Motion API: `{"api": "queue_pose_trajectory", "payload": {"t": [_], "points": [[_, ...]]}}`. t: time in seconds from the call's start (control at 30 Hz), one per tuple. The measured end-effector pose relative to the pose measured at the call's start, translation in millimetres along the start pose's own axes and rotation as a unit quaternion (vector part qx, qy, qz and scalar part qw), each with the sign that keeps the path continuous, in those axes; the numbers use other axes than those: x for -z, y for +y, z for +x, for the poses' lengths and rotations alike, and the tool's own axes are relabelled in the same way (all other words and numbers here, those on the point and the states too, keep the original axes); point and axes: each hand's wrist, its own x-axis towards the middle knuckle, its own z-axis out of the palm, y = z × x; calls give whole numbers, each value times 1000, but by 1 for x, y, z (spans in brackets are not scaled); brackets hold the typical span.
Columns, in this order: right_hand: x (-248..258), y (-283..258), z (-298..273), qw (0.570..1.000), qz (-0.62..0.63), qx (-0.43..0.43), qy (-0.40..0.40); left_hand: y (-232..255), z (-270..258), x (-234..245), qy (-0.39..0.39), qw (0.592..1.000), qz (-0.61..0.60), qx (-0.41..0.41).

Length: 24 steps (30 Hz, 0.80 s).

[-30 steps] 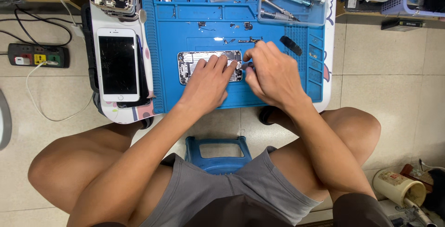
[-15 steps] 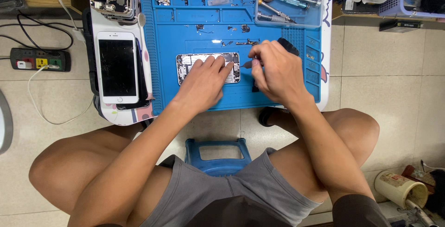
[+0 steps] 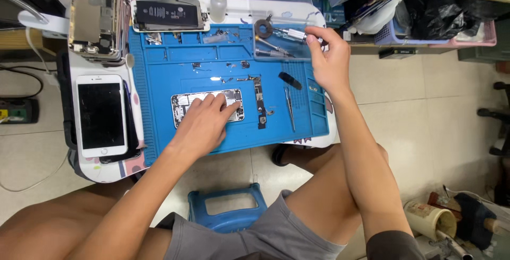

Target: The person uses tweezers and a screwdriver to remove and reposition small components on a disassembled smartphone chassis. They repeatedly pick up and place tiny parts on a blue work mat while handling the phone frame.

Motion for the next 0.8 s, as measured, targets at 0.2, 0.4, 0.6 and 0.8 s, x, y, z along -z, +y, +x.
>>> {"api": "queue_pose_trajectory", "payload": {"t": [0.2,0.4,0.6,0.8], "points": [[-19,55,11,999,17,39,-18,6,6,31,-22,997,-63,33],[-11,76,13,982,-135,109,-70,9,11,20,1,996,-84,32],[-23,53,0,980,-158,44,-114,10,1,37,-14,996,-84,40],[-18,54,-14,969,-221,91,-70,9,0,20,-12,997,-65,31]]}}
